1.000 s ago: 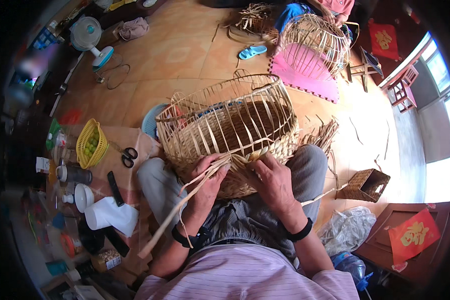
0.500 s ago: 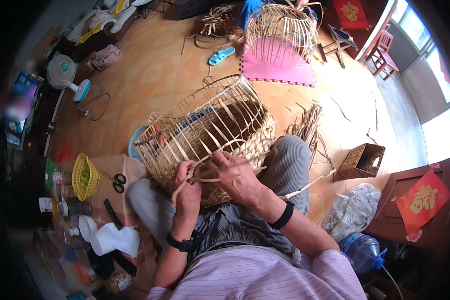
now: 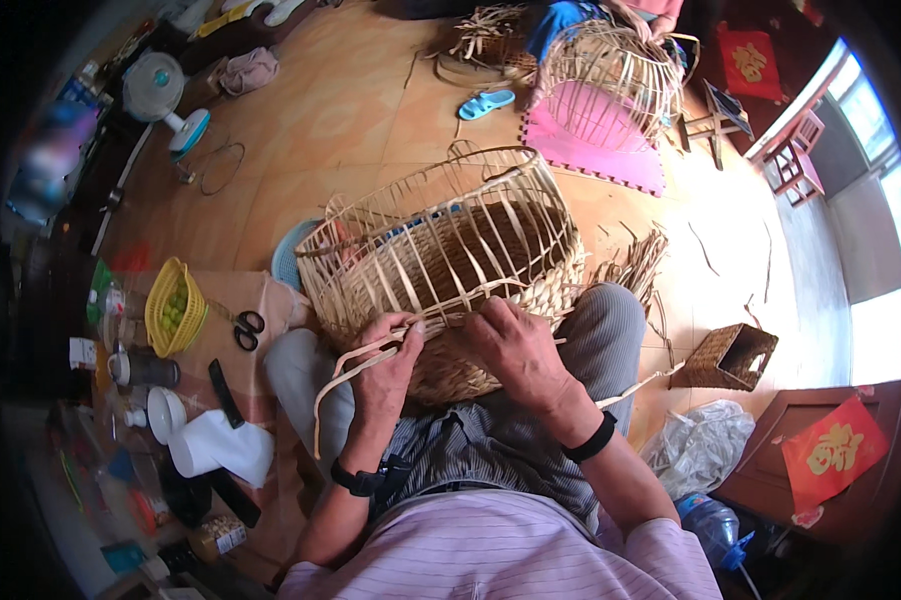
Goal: Weaving a bamboo or wicker basket by hand.
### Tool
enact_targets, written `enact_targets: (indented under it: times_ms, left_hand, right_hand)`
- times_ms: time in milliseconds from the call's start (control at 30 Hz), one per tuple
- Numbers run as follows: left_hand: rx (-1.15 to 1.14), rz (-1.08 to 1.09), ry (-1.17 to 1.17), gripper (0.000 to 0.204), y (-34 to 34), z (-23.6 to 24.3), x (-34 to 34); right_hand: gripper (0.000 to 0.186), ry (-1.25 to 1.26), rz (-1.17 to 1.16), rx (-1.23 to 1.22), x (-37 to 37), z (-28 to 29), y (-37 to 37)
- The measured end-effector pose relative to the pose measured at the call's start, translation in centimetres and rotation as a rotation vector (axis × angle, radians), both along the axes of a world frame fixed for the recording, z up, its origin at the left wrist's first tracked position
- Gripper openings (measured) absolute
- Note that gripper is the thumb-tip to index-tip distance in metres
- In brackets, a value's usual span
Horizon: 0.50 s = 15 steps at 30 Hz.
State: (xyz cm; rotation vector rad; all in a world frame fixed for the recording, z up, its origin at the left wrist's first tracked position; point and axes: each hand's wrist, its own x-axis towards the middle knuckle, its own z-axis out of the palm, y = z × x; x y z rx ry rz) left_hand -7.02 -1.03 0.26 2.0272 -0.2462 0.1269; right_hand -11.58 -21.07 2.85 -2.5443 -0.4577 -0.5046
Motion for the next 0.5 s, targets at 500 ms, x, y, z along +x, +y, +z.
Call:
enact_targets:
  times_ms: [500]
  left_hand:
    - [0.075,-0.087,-0.110,0.016,-1.0,0.5,-0.7]
  right_hand:
    - [0.016,0.234,-0.010,-0.124,1.7,2.1,1.0]
